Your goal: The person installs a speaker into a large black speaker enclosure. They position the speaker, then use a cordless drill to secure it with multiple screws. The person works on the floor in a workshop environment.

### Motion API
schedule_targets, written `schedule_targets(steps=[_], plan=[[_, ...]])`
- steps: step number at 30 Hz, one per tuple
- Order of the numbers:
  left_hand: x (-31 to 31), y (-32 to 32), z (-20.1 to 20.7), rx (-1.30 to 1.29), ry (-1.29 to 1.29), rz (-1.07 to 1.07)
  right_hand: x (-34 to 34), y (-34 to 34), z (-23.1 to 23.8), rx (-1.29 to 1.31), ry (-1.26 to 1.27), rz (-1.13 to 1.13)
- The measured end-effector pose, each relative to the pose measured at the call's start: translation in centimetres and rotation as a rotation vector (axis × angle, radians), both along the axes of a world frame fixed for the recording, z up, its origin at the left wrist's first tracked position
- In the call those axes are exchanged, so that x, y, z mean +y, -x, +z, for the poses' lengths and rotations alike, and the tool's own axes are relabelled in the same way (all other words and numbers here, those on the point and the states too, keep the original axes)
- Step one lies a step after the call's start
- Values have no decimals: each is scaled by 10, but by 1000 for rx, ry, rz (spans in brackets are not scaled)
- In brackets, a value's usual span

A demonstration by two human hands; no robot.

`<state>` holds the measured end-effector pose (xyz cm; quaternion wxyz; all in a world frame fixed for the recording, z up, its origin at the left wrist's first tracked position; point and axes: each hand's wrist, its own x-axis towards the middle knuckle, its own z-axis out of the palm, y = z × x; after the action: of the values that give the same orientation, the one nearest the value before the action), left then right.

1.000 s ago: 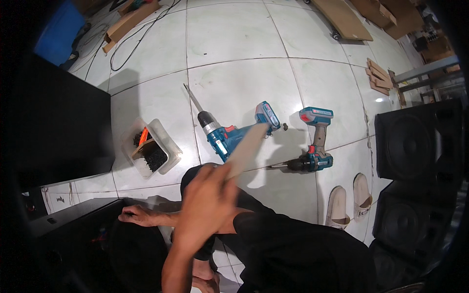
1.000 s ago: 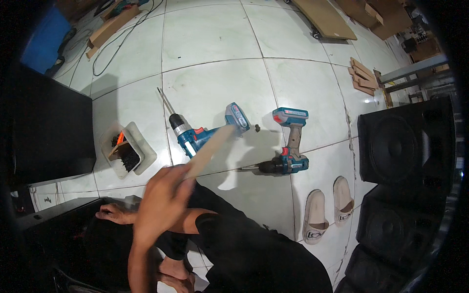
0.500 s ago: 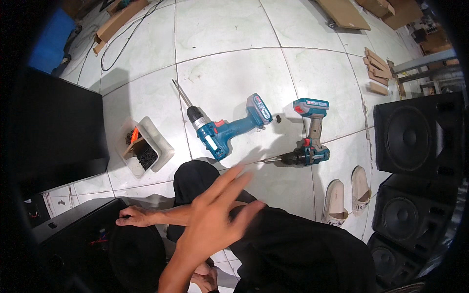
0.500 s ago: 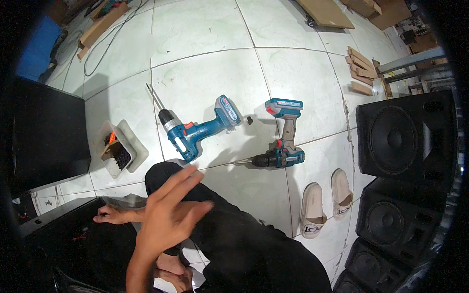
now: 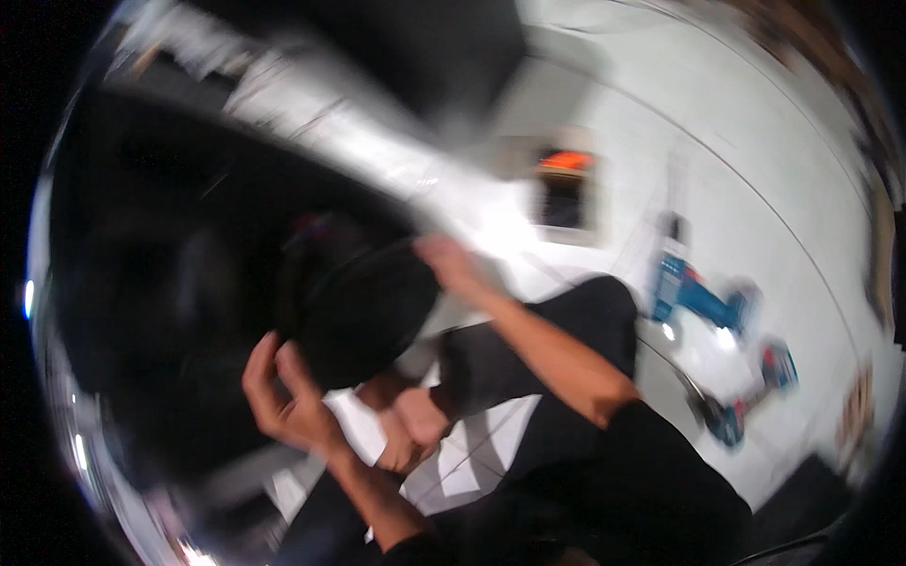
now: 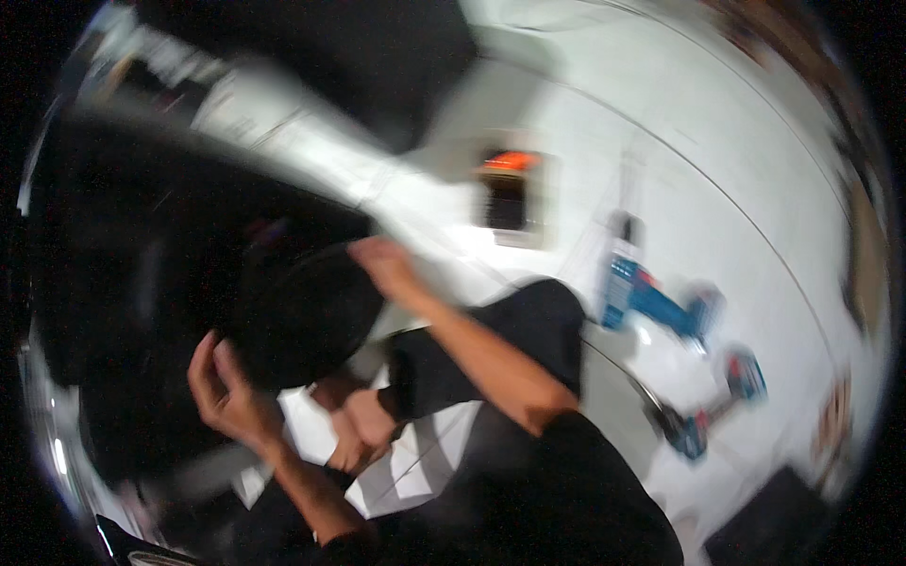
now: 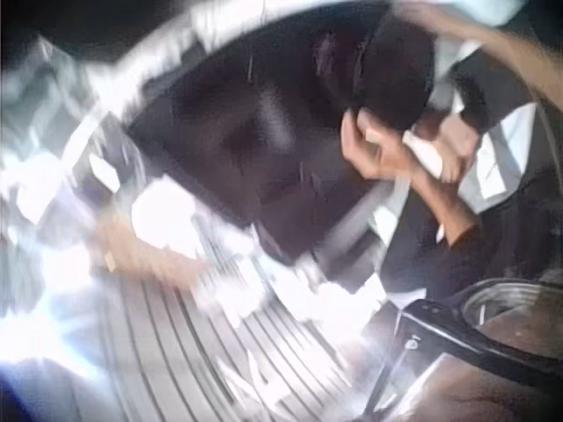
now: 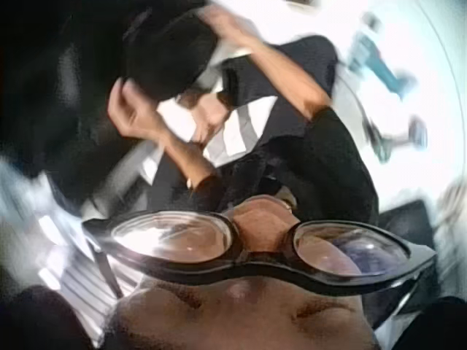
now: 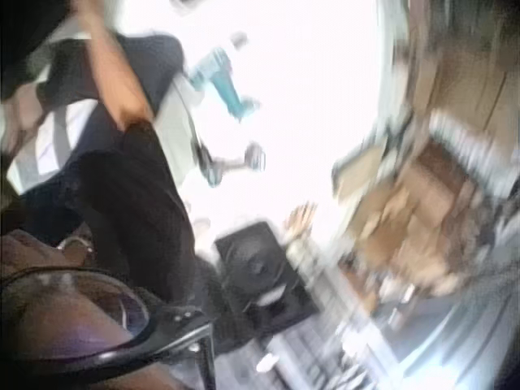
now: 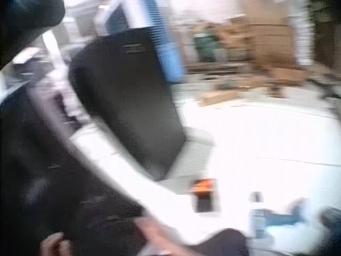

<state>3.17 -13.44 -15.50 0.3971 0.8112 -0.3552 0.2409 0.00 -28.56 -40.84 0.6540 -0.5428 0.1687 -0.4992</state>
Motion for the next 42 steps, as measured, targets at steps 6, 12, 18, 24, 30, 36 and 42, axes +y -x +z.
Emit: schedule_targets(steps=[6, 12, 18, 24, 30, 36, 42], plan=[[42, -58, -56, 332, 21, 108, -20, 14, -32, -17, -637, 177], [81, -58, -82, 564, 324, 94, 40, 17, 8, 122, -715, 323], [59, -60, -93, 379, 388, 204, 26, 32, 8, 72, -814, 475], [64, -65, -102, 362, 549, 1, 18, 42, 12, 299, -909, 673], [58, -72, -99, 182, 366, 47, 17, 37, 16, 215, -793, 648], [48, -84, -79, 149, 273, 105, 18, 34, 19, 183, -826, 625], [45, -90, -56, 2, 267, 67, 31, 31, 19, 151, -801, 645]])
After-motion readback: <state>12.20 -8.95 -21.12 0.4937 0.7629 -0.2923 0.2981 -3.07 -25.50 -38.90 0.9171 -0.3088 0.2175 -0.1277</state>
